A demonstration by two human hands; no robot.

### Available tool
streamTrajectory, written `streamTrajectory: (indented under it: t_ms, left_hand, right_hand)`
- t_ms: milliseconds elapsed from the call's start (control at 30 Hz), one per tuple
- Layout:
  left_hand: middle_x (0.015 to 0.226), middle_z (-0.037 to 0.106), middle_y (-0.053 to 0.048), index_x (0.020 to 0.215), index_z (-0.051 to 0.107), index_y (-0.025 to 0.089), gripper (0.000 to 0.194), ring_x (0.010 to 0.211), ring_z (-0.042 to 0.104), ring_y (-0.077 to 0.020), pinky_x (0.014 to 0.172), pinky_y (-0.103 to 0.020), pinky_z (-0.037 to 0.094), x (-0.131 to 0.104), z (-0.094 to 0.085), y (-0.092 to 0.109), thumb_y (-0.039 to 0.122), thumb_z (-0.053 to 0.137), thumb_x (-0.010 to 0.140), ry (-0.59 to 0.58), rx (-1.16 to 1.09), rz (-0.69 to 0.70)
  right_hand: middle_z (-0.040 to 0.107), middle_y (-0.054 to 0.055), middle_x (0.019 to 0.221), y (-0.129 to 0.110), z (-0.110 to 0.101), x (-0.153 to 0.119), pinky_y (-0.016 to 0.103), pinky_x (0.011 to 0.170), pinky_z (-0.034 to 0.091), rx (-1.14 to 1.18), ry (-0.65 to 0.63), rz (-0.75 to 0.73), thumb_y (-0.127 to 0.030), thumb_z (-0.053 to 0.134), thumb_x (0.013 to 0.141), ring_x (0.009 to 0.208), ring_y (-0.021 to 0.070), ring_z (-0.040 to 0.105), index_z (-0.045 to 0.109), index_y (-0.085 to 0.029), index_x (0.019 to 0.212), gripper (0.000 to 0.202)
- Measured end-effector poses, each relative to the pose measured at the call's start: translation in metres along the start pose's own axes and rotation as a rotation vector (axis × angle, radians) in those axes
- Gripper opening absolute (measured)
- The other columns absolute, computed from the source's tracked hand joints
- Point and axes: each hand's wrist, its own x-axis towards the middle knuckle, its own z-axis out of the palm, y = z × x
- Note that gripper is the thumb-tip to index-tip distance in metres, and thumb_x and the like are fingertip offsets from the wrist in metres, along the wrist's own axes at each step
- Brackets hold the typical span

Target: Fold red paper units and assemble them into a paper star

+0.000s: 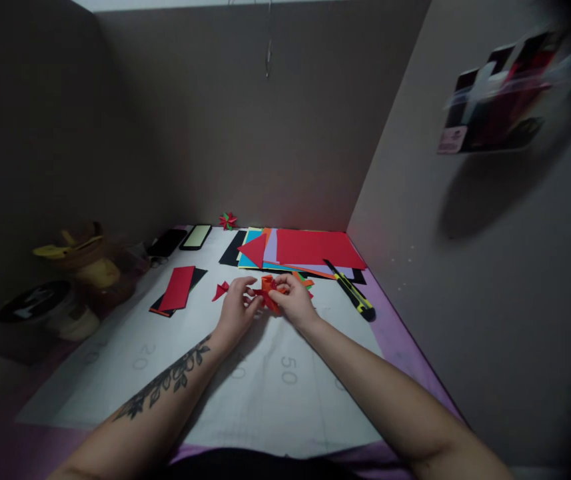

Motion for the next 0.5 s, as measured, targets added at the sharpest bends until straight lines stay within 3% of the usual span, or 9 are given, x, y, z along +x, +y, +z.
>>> streamTrajectory:
  t_ms: [167,333,500]
  left_hand:
    - [0.097,0.055,-0.005,0.091,0.060,0.020,0.018,0.090,0.054,-0.0164,0.073,-0.028,0.049,0.0005,-0.0020,0.0028,0.010,0.053,0.078,-0.072,0.074,0.141]
    - [0.095,0.056,-0.005,0.081,0.061,0.019,0.012,0.088,0.056,-0.0157,0.074,-0.028,0.049,-0.0005,-0.0009,0.0011,0.010,0.053,0.079,-0.055,0.071,0.158]
    - [0.098,0.060,-0.006,0.088,0.065,0.019,0.011,0.091,0.058,-0.0167,0.079,-0.030,0.049,0.0009,-0.0025,-0.0018,0.017,0.056,0.082,-0.049,0.059,0.168]
  right_hand:
    - [0.057,-0.004,0.067,-0.0001,0.0000,-0.0003,0.023,0.056,0.046,-0.004,-0.010,-0.016,-0.023,0.065,0.061,0.058,0.0108,0.053,0.054,-0.019,0.084,0.025]
    - [0.057,-0.003,0.068,-0.0001,-0.0004,0.0001,0.023,0.055,0.045,-0.020,-0.012,-0.023,-0.023,0.064,0.063,0.058,0.0114,0.053,0.053,-0.020,0.087,0.026]
    - [0.056,-0.003,0.069,0.0005,-0.0012,0.0019,0.022,0.054,0.044,-0.057,0.031,-0.089,-0.021,0.062,0.064,0.061,0.0117,0.054,0.052,-0.020,0.088,0.026]
